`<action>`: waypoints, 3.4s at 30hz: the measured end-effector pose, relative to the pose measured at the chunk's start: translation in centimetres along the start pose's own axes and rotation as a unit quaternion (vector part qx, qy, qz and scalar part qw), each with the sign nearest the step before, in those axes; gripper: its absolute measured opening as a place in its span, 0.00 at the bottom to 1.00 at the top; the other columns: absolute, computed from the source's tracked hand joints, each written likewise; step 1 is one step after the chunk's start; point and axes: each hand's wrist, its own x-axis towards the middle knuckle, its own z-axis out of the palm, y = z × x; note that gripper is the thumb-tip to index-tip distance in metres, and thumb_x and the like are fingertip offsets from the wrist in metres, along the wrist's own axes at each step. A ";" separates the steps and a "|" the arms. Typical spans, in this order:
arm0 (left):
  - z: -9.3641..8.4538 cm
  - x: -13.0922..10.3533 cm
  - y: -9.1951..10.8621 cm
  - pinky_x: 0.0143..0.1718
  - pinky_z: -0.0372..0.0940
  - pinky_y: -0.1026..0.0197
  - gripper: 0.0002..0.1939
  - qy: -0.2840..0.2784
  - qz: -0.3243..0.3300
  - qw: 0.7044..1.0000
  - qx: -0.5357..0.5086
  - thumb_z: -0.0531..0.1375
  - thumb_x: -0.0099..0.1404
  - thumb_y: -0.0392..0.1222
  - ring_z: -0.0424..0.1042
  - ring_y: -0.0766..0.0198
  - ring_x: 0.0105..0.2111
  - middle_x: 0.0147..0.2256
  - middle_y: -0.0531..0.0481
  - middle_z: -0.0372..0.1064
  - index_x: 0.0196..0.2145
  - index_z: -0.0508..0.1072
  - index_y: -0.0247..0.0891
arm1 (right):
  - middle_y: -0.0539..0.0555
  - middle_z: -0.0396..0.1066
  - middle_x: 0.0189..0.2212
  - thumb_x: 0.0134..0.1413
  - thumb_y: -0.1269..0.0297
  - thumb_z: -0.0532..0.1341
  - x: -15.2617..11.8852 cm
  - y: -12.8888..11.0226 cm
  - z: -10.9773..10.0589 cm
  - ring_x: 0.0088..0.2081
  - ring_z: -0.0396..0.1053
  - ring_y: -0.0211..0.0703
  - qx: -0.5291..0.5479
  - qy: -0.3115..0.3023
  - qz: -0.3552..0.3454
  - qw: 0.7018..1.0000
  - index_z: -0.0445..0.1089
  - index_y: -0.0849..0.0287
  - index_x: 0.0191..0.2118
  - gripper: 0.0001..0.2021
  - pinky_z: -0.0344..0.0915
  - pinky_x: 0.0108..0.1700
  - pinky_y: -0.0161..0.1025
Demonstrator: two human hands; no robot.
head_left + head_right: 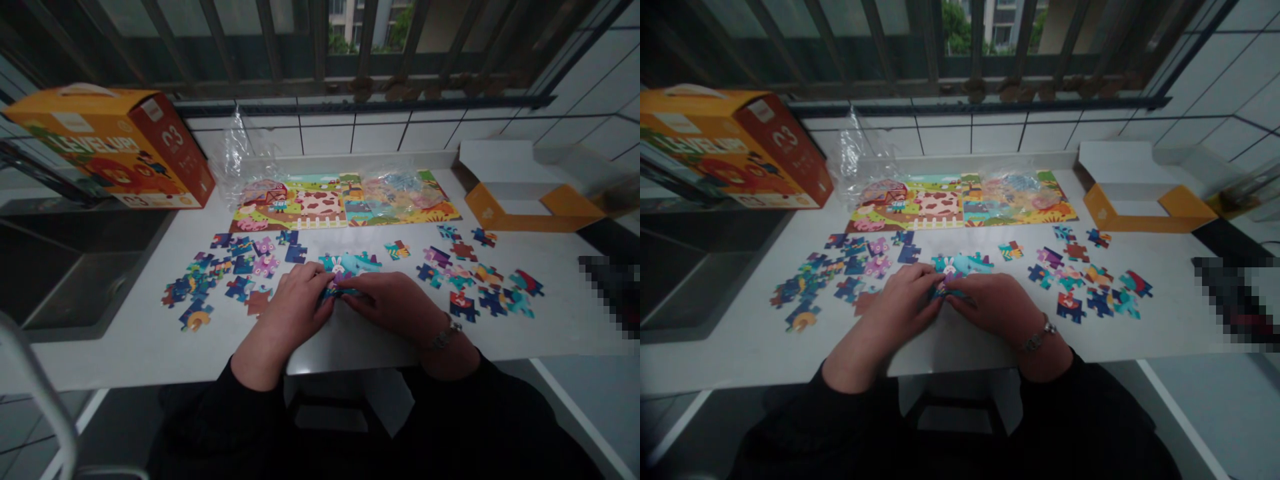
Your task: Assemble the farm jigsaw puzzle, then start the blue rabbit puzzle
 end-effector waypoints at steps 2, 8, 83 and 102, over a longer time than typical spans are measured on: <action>0.0 -0.1 -0.1 0.60 0.70 0.41 0.20 0.001 0.000 1.000 0.001 0.63 0.73 0.40 0.73 0.44 0.59 0.59 0.38 0.73 0.62 0.77 0.40 | 0.56 0.87 0.46 0.77 0.52 0.63 0.2 -0.5 0.3 0.40 0.83 0.48 -0.029 -0.008 0.003 1.000 0.82 0.49 0.60 0.16 0.68 0.40 0.41; -0.1 -0.2 -0.3 0.61 0.70 0.42 0.21 0.004 -0.005 1.000 0.005 0.65 0.73 0.41 0.72 0.44 0.58 0.59 0.39 0.73 0.62 0.76 0.40 | 0.55 0.87 0.46 0.79 0.50 0.60 0.5 -0.9 0.4 0.40 0.83 0.48 -0.054 -0.030 0.026 0.998 0.82 0.48 0.58 0.16 0.67 0.39 0.40; -1.6 -1.2 -1.1 0.64 0.69 0.35 0.18 -0.011 0.020 0.998 0.061 0.61 0.78 0.43 0.74 0.41 0.64 0.64 0.38 0.76 0.62 0.78 0.41 | 0.67 0.76 0.58 0.74 0.59 0.60 0.4 3.3 -1.1 0.55 0.71 0.65 -0.144 0.103 0.304 0.936 0.79 0.55 0.60 0.16 0.66 0.51 0.53; 0.9 -1.0 -0.7 0.73 0.64 0.31 0.22 -0.003 0.089 0.995 -0.038 0.62 0.76 0.37 0.75 0.45 0.65 0.64 0.37 0.76 0.65 0.74 0.42 | 0.54 0.77 0.36 0.63 0.62 0.62 0.4 4.4 -2.2 0.35 0.75 0.46 0.136 0.260 0.232 0.927 0.74 0.55 0.47 0.09 0.72 0.41 0.43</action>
